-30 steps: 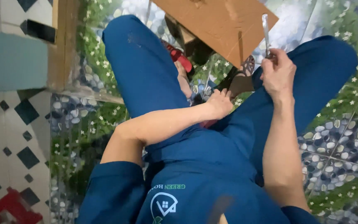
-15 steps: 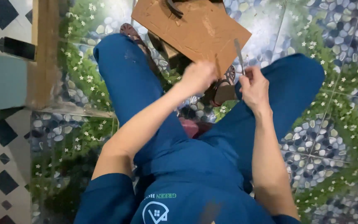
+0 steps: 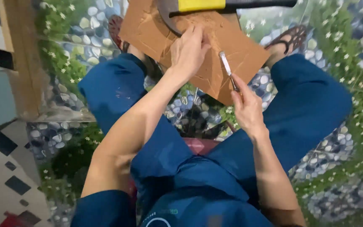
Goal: Scraping the surface of a wooden board using a small blade and a hammer to refine the material.
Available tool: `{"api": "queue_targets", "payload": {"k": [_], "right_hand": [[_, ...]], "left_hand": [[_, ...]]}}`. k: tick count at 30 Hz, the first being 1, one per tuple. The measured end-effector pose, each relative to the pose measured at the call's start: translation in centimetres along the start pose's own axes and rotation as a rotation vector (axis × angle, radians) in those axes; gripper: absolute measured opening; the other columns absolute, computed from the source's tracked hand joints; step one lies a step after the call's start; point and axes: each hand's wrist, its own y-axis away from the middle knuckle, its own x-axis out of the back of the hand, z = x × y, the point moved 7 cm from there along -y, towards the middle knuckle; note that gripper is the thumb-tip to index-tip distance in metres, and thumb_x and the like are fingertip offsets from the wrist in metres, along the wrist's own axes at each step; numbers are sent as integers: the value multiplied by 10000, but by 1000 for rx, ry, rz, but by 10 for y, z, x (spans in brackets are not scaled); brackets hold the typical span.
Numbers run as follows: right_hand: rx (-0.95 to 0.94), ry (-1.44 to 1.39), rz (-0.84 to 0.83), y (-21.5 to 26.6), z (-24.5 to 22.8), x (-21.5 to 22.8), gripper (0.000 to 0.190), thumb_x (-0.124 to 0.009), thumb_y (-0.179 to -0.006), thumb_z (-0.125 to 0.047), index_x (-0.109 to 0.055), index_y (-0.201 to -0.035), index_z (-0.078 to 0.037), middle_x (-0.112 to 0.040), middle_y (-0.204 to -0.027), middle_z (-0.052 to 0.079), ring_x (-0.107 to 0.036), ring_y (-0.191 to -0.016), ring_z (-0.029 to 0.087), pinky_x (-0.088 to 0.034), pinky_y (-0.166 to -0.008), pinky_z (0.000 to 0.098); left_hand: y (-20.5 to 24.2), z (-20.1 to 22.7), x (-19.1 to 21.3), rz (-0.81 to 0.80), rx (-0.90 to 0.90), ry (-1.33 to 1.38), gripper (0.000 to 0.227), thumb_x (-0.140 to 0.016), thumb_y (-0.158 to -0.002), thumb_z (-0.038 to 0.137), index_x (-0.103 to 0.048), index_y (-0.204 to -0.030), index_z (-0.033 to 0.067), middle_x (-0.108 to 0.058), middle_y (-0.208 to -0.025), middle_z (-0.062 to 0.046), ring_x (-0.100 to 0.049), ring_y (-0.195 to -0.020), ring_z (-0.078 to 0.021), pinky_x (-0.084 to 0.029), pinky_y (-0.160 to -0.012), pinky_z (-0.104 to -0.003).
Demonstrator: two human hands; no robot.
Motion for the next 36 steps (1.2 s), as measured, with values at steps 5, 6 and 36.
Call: {"api": "queue_targets", "payload": {"k": [5,6,36], "right_hand": [[47,14,15,3,-3,0,461,-516,-1062,-62,-548,-1517,-126,-709,-1155,143,-656,-877,234,-515,-817,359],[38,13,9,0,-4,1,461,-516,-1062,-62,-548,-1517,-126,-709,-1155,143,-656,-877,234,-515,-817,359],[-109,-302,50,0,-1,-21,437,-519,-1095,-158,-542,-1521,-66,-602,-796,38,-477,-571,102,-464,-543,267]], "left_hand": [[2,11,14,-145,75,89,373,-831,-878,150,-468,-963,137,-572,-957,-98,-609,-801,-372,-455,-625,-493],[1,10,13,-154,81,91,373,-831,-878,150,-468,-963,137,-572,-957,-98,-609,-801,-372,-455,-625,-493],[3,10,8,-128,85,97,353,-804,-851,84,-466,-948,112,-583,-1004,-150,-586,-727,-444,-430,-632,-525]]}}
